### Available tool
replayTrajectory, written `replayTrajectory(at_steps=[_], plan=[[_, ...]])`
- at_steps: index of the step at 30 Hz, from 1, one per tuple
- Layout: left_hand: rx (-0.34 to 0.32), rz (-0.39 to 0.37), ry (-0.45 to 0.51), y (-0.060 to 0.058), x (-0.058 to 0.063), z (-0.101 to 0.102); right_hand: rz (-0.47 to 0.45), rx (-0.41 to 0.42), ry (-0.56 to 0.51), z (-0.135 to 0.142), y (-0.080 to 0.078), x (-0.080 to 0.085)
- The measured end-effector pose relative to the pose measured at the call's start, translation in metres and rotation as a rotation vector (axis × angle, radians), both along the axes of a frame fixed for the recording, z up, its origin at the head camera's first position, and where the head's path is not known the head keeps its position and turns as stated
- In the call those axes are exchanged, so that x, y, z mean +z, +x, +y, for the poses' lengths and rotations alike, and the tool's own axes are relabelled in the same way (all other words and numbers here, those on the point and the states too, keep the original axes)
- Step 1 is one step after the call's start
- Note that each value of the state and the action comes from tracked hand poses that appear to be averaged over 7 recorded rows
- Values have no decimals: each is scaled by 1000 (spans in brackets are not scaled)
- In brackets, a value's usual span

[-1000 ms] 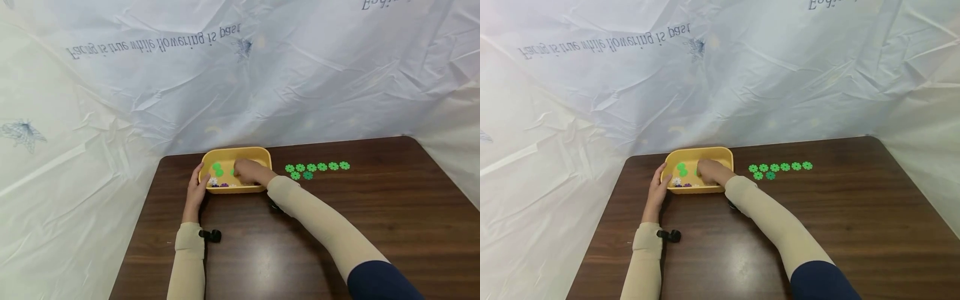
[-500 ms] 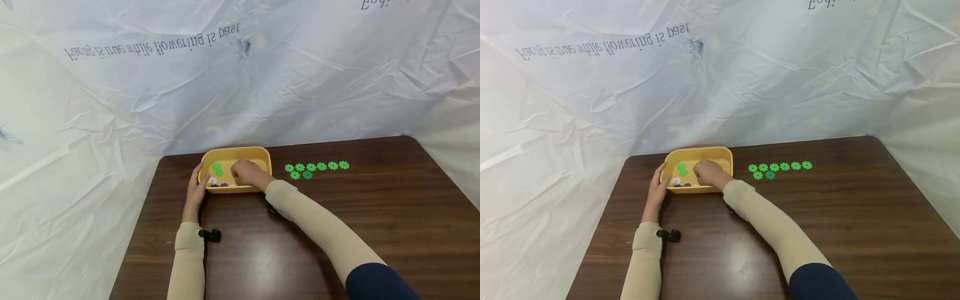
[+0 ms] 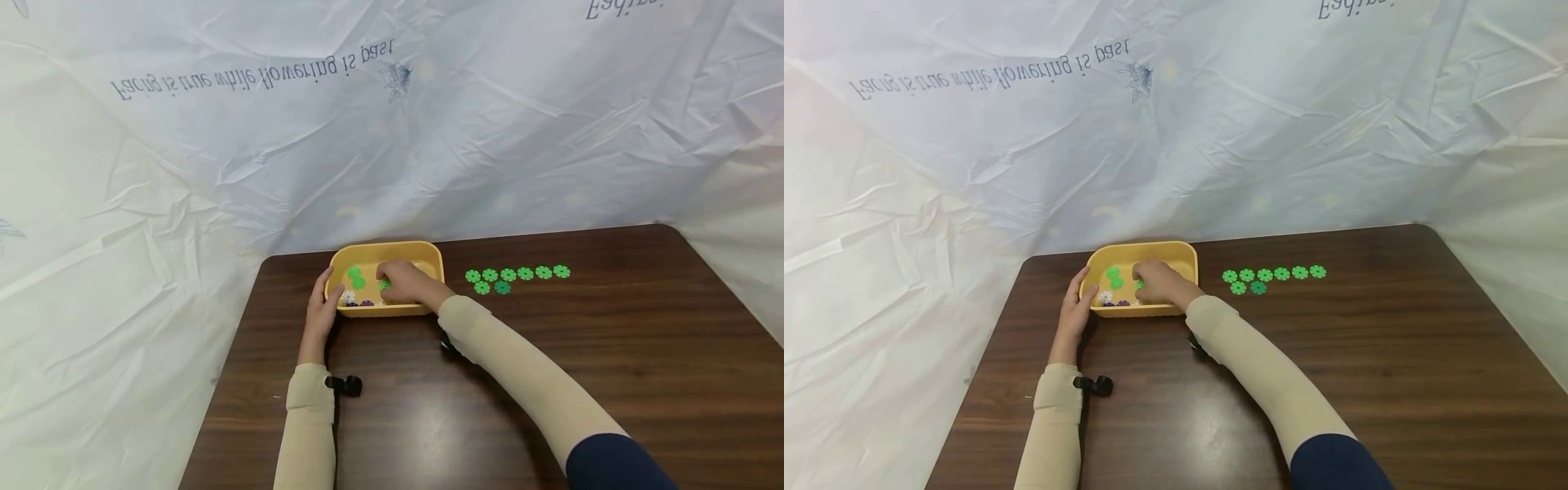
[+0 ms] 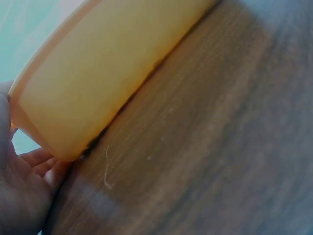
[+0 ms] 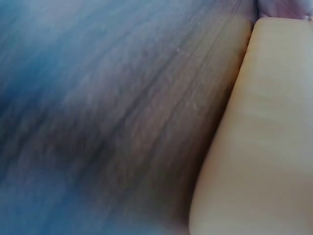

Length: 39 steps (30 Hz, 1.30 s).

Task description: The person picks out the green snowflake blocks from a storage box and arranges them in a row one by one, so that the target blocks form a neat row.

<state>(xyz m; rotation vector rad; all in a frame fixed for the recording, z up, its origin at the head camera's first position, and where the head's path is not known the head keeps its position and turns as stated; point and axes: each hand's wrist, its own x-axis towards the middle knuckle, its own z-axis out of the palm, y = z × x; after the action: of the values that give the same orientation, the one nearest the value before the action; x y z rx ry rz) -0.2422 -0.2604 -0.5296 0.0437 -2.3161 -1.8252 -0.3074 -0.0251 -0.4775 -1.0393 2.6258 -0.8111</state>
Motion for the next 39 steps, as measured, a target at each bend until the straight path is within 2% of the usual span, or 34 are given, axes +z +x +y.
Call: replayTrajectory(at_steps=[4,6,10,11,13,15,27,39], plan=[[-14,0,9,1,1,0,34,28,12,6,5,9],[-20,-5,8,6,11,2,61,49,20,9,7,12],[-14,-16,13,6,11,2,108,89,25,18,11,20],[-8,-12,9,7,11,2,121,95,26,20,11,21],[5,-6,11,3,1,0,135,105,26,26,12,24],[14,-3,6,4,0,0,148,113,24,31,13,25],[18,-5,7,9,0,4,131,68,-15,79,18,41],[7,-19,11,13,1,8,193,1,-78,137,22,51]])
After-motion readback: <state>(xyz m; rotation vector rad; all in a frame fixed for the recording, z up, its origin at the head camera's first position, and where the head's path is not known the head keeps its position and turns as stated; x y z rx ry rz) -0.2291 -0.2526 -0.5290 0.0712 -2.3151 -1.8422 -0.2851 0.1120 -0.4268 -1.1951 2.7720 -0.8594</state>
